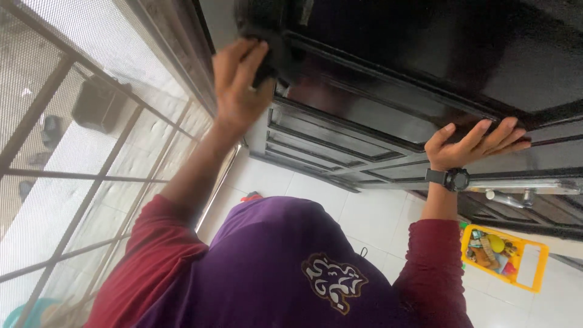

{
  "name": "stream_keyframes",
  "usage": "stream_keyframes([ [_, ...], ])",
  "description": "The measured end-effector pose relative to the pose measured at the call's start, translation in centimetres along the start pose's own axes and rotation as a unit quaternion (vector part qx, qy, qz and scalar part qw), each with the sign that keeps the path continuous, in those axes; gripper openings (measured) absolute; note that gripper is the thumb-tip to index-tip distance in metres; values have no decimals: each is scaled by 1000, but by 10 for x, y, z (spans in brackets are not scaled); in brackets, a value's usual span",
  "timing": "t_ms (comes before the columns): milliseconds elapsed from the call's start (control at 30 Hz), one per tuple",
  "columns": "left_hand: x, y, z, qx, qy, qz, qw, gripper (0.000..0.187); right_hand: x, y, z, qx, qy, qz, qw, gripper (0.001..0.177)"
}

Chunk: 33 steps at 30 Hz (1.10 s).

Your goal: Sanding the surface of a black wooden door using a hand-held sanding block.

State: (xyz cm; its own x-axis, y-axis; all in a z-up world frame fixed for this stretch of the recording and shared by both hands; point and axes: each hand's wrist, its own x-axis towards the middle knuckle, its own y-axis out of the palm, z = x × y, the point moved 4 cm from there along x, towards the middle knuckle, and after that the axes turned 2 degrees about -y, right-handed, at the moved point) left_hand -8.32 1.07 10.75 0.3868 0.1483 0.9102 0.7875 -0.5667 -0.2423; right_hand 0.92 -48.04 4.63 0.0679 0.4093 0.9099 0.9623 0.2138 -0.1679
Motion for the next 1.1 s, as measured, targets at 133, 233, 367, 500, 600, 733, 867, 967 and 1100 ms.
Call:
stream_keyframes([
  [133, -12, 33, -16, 9, -20, 35, 999, 76, 3, -6, 4, 13, 11, 2, 1000, 70],
  [233, -26, 58, -11, 48, -30, 23, 998, 91, 6, -8, 7, 20, 22, 20, 999, 70],
  [367, -46, 77, 10, 71, -53, 1, 996, 81, 8, -8, 6, 20, 16, 9, 1000, 70],
  [500, -53, 77, 16, 43, -63, 9, 997, 74, 2, -1, 1, 15, -1, -36, 999, 71],
  [600, -68, 83, 5, -9, -72, -9, 997, 76, 0, 0, 0, 10, 2, -11, 1000, 70],
  [733, -97, 87, -52, -112, 22, 87, 990, 79, 0, 0, 0, 25, 11, -26, 999, 69],
  [867, -96, 80, -77, -176, 22, 87, 980, 75, -1, 3, -2, 34, 3, -44, 998, 68],
  [967, -71, 41, -36, -67, 9, -35, 997, 63, -5, 0, -1, 32, 18, -3, 999, 69],
  [1100, -25, 3, -2, -48, 13, -167, 985, 61, -3, 2, -3, 40, 12, -21, 999, 69],
])
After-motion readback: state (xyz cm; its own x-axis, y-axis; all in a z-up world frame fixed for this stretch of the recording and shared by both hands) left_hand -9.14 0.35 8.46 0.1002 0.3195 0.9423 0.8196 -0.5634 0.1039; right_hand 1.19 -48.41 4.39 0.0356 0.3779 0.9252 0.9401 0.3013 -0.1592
